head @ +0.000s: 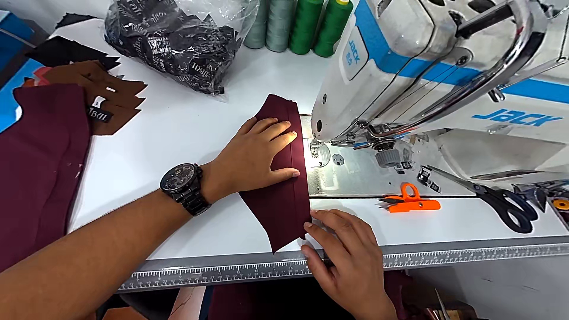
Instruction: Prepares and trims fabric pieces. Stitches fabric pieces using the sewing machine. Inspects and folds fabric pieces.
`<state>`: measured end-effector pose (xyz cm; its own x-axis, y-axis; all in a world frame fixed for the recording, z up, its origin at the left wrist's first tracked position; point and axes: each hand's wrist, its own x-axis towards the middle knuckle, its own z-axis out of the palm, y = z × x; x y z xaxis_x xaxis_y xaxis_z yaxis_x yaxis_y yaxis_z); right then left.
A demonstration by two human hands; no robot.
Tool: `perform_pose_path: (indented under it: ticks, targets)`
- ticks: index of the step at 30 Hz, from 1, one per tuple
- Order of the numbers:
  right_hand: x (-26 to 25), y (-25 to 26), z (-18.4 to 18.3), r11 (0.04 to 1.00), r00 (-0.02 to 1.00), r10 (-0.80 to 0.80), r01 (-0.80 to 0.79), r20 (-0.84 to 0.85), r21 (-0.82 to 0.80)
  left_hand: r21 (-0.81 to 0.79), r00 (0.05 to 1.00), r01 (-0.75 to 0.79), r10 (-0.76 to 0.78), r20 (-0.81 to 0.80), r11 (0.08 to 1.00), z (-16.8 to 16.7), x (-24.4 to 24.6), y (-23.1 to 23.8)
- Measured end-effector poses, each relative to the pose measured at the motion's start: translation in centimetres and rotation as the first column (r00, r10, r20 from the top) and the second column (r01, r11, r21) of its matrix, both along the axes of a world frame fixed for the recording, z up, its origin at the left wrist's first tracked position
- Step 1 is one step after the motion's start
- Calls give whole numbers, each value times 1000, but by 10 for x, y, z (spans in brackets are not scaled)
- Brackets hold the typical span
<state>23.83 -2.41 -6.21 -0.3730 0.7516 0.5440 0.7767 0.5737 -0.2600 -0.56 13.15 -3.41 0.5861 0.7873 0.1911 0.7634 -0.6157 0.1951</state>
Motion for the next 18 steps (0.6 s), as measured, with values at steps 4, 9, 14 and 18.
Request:
perform_pose_path:
  ticks: [4,9,14,18]
  targets:
    - [0,0,-2,1000,1000,-1,1,-22,26,5,1000,5,-5,-2,1000,-1,0,0]
    - [-1,0,2,999,999,-28,27,-36,-29,-3,1000,8,-8,-5,1000,0,0,2]
    - [-10,7,12,989,994,-94,100,57,-110,-3,1000,-26,26,17,1000,1,-2,18]
    - [-16,11,14,983,988,-127,138,92,-124,166,991,-34,11,136,985,10,-4,21]
